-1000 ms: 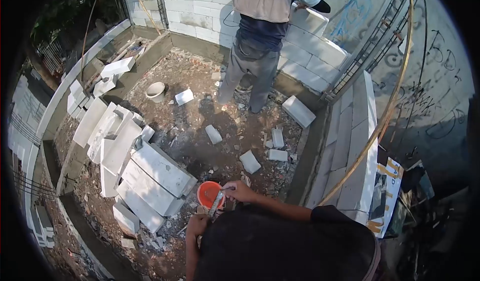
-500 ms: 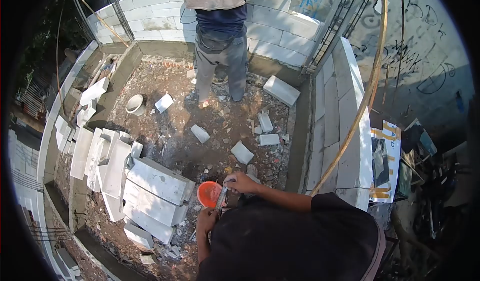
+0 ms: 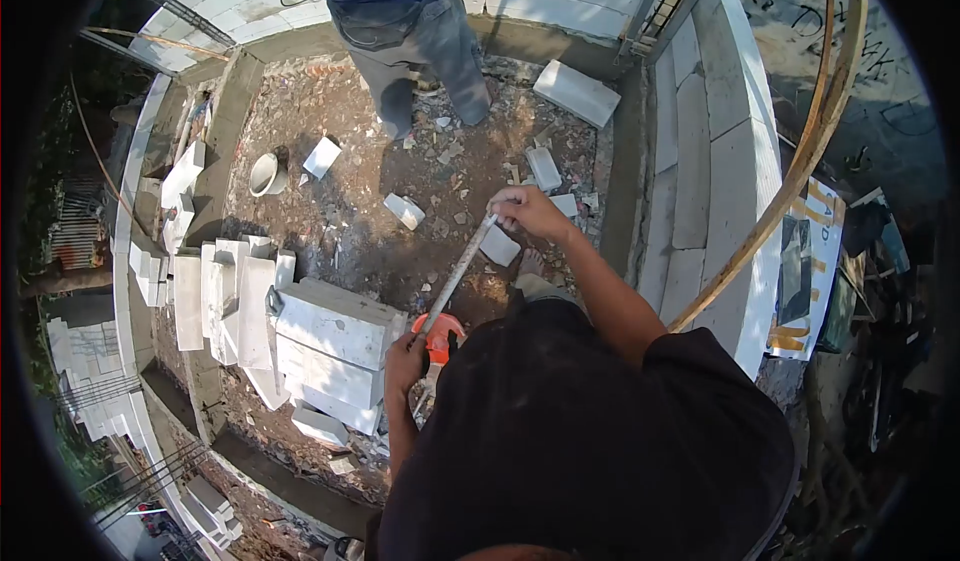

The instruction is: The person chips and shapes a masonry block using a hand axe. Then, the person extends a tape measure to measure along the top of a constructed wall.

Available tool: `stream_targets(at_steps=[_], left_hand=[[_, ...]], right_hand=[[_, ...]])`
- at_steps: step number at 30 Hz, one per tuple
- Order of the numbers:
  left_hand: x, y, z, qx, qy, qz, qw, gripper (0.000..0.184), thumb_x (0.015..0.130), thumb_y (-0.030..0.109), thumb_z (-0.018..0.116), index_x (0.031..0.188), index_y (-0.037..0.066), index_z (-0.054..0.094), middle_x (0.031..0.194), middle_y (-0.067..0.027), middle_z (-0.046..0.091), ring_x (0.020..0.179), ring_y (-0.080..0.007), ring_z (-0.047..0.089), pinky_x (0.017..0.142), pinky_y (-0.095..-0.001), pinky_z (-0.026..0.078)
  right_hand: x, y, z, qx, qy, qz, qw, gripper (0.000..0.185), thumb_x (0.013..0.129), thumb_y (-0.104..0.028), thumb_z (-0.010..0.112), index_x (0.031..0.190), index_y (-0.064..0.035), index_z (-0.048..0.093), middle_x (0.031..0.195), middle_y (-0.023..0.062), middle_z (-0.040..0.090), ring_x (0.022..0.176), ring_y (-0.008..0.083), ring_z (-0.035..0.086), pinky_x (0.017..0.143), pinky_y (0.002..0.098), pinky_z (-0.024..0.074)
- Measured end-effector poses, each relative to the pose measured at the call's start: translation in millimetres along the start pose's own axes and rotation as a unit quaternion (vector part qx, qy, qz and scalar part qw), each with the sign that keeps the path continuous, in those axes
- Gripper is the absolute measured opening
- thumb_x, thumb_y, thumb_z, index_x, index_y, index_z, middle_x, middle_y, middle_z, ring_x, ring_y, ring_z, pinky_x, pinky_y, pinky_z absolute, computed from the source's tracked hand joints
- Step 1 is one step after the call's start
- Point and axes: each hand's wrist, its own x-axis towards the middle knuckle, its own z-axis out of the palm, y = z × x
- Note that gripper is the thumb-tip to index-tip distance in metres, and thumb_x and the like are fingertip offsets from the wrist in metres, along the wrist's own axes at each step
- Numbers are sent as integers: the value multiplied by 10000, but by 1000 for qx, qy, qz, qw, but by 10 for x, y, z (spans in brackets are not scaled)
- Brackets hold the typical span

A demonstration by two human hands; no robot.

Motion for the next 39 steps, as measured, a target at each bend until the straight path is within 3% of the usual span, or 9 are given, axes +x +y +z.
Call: stream_targets(at_steps=[3,5,8,13,16,22,29,35,39], left_hand=[[387,527,-27,22,36,58,997,357,914,323,587,908,-20,687,733,-194,671,676,-313,657,651,-410,485],[652,840,-39,74,65,157,983,371,908,329,596,940,-27,697,780,-240,682,743,-399,676,688,-437,497],[1025,1298,-6,119,84,228,963,384,902,328,603,968,-35,708,820,-281,676,792,-438,675,724,-458,508],[1509,2185,65,137,26,256,956,380,890,323,618,989,-29,723,852,-301,674,832,-451,673,757,-463,523],[1877,2709,199,170,-7,252,952,327,880,320,620,962,27,740,960,-279,684,913,-447,658,831,-485,514],[2721,3835,562,200,-62,367,906,343,889,326,621,1041,42,739,1086,-239,685,1049,-408,626,947,-458,480],[3842,5219,545,201,-54,455,866,317,888,311,631,1025,44,732,1005,-216,679,1042,-397,599,920,-481,475],[4655,6411,-33,182,30,537,823,316,875,332,661,1011,50,707,1021,-184,665,1037,-388,592,895,-485,479],[5215,6714,-527,173,131,572,791,258,871,304,684,946,57,698,942,-155,646,945,-360,591,840,-455,491]], right_hand=[[-73,-192,-625,63,64,14,996,171,940,-167,662,997,-11,697,768,6,654,656,80,608,598,243,508],[-157,-208,-946,79,112,0,991,174,946,-168,656,1014,-13,694,773,5,655,660,82,607,618,243,511],[-353,-184,-1196,130,189,-14,973,175,955,-184,648,1030,-32,692,778,-2,653,657,79,602,626,245,519],[-505,-232,-1420,344,367,-39,863,133,952,-208,660,932,-79,686,750,-12,644,621,81,601,584,239,527],[-535,-366,-1561,326,418,-56,846,166,952,-234,664,887,-82,668,723,-15,631,616,82,602,553,239,522],[-45,-580,-1918,344,471,-67,810,253,967,-259,644,806,-63,623,685,23,606,581,121,593,540,252,519],[1039,-1091,-2884,268,550,-99,785,223,975,-237,632,857,-47,642,725,35,636,597,120,594,542,263,523],[1529,-2032,-3622,258,604,-217,722,202,974,-220,625,850,-60,634,706,24,623,581,117,579,551,280,518],[1609,-2149,-4231,279,627,-234,688,188,975,-223,617,846,-85,621,701,4,605,581,103,566,539,280,515]])
